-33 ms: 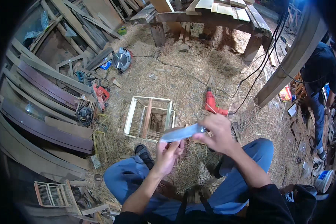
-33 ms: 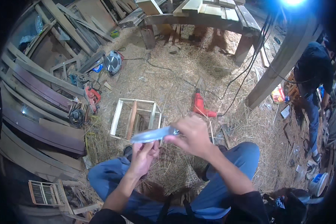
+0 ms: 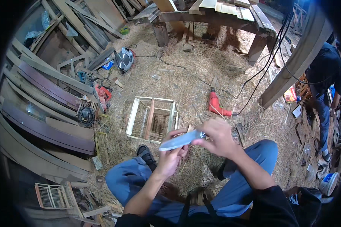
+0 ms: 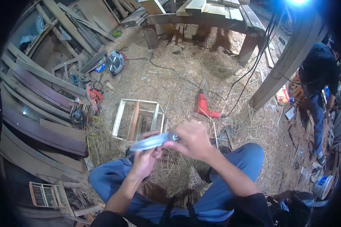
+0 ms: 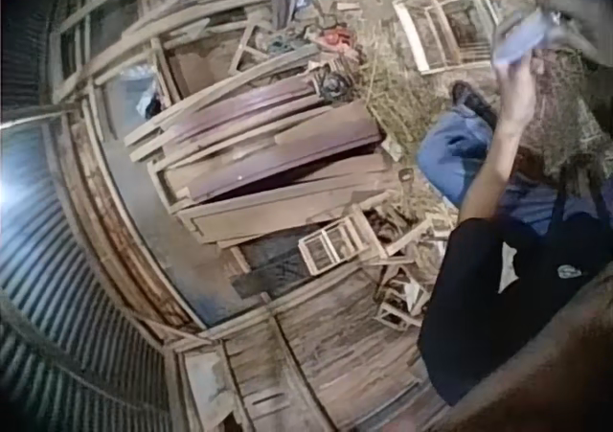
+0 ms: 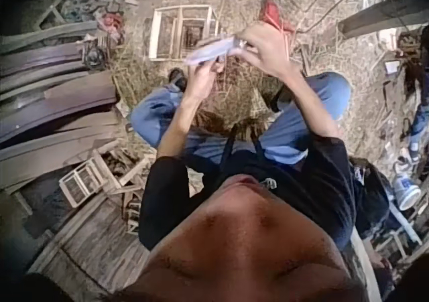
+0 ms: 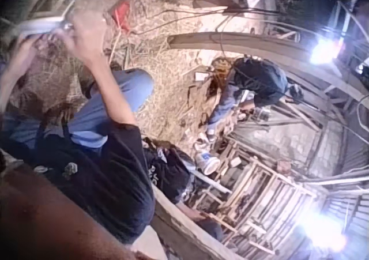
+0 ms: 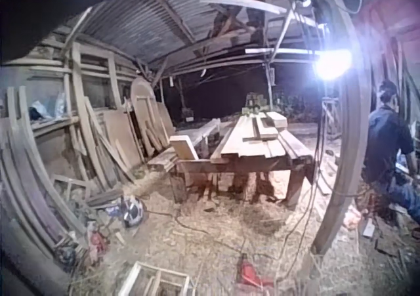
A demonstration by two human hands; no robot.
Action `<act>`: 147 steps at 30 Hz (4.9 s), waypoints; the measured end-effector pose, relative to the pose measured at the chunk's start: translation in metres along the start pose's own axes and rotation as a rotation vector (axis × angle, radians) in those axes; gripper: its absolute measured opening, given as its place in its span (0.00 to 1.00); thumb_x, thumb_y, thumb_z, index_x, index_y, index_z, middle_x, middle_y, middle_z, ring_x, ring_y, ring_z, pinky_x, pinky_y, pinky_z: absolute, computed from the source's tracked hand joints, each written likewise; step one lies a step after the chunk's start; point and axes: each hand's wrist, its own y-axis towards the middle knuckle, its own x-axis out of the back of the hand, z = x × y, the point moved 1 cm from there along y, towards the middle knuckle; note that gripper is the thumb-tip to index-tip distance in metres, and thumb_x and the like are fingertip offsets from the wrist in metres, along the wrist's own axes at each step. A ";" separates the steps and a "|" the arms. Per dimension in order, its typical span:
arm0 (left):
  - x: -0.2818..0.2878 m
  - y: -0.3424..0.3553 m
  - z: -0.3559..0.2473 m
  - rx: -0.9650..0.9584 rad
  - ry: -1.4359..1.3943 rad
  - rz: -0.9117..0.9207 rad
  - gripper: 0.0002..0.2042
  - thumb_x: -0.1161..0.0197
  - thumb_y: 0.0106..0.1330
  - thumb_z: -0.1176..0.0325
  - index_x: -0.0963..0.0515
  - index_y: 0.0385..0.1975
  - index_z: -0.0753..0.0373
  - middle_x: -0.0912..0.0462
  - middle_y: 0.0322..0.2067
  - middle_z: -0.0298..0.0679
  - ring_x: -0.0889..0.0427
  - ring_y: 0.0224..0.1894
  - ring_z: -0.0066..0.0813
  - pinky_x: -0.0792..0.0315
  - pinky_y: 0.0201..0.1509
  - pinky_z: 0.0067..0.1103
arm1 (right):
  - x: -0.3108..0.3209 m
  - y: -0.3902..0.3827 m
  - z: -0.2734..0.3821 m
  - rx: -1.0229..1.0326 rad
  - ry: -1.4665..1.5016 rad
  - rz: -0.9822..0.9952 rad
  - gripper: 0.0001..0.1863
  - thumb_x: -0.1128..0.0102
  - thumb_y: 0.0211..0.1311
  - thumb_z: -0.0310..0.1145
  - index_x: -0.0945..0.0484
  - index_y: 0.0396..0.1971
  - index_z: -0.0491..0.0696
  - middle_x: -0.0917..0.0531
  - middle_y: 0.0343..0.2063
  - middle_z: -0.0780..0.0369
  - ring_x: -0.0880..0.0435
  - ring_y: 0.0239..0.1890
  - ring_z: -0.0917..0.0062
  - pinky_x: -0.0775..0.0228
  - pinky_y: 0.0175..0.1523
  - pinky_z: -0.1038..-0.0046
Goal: The person constructs a wooden cage structure, handling the frame and then using a knife to shave and whittle a thin wooden stick by hand.
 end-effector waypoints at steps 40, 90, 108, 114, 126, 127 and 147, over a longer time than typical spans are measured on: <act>0.018 -0.015 0.017 0.131 -0.161 -0.033 0.15 0.46 0.73 0.73 0.30 0.57 0.64 0.27 0.27 0.35 0.35 0.25 0.16 0.40 0.28 0.15 | -0.022 -0.007 -0.004 -0.029 -0.023 0.035 0.18 0.32 0.57 0.49 0.19 0.30 0.48 0.19 0.23 0.59 0.20 0.27 0.63 0.32 0.35 0.61; 0.118 0.010 0.095 0.166 0.184 -0.536 0.40 0.38 0.69 0.55 0.55 0.68 0.73 0.39 0.62 0.55 0.39 0.66 0.42 0.49 0.72 0.34 | -0.224 -0.006 -0.070 -1.147 0.644 0.493 0.25 0.37 0.67 0.48 0.23 0.43 0.38 0.21 0.25 0.65 0.26 0.29 0.85 0.37 0.31 0.78; 0.040 0.026 -0.013 -0.032 -0.230 -0.301 0.09 0.48 0.77 0.61 0.32 0.34 0.56 0.37 0.20 0.24 0.44 0.16 0.12 0.40 0.27 0.15 | -0.051 0.035 -0.011 -0.709 0.038 0.345 0.22 0.38 0.65 0.47 0.21 0.44 0.41 0.19 0.24 0.57 0.19 0.26 0.69 0.29 0.34 0.67; 0.013 0.026 -0.033 -0.069 -0.127 -0.332 0.07 0.50 0.77 0.62 0.29 0.39 0.55 0.37 0.19 0.24 0.45 0.15 0.13 0.40 0.25 0.14 | -0.070 -0.023 -0.078 -0.711 -0.113 0.082 0.29 0.39 0.64 0.54 0.25 0.48 0.41 0.17 0.26 0.50 0.16 0.33 0.52 0.27 0.38 0.54; 0.046 0.021 -0.072 -0.117 -0.077 -0.307 0.19 0.57 0.79 0.54 0.29 0.51 0.64 0.28 0.25 0.32 0.30 0.26 0.18 0.31 0.38 0.19 | -0.048 -0.011 -0.049 -0.766 0.717 -0.287 0.09 0.36 0.67 0.34 0.22 0.31 0.45 0.26 0.21 0.73 0.32 0.22 0.91 0.42 0.27 0.84; 0.042 0.022 -0.072 -0.092 -0.033 -0.358 0.20 0.57 0.80 0.53 0.29 0.54 0.65 0.25 0.27 0.34 0.26 0.29 0.20 0.30 0.41 0.21 | -0.038 -0.008 -0.046 -0.752 0.736 -0.326 0.09 0.36 0.67 0.34 0.21 0.30 0.45 0.26 0.21 0.73 0.31 0.22 0.91 0.42 0.27 0.84; 0.033 0.033 0.000 -0.156 0.288 -0.271 0.21 0.43 0.69 0.66 0.29 0.61 0.64 0.30 0.25 0.25 0.33 0.26 0.13 0.36 0.32 0.16 | 0.013 -0.013 -0.072 -0.795 0.286 -0.256 0.19 0.41 0.68 0.40 0.23 0.46 0.38 0.17 0.37 0.57 0.19 0.39 0.72 0.28 0.50 0.68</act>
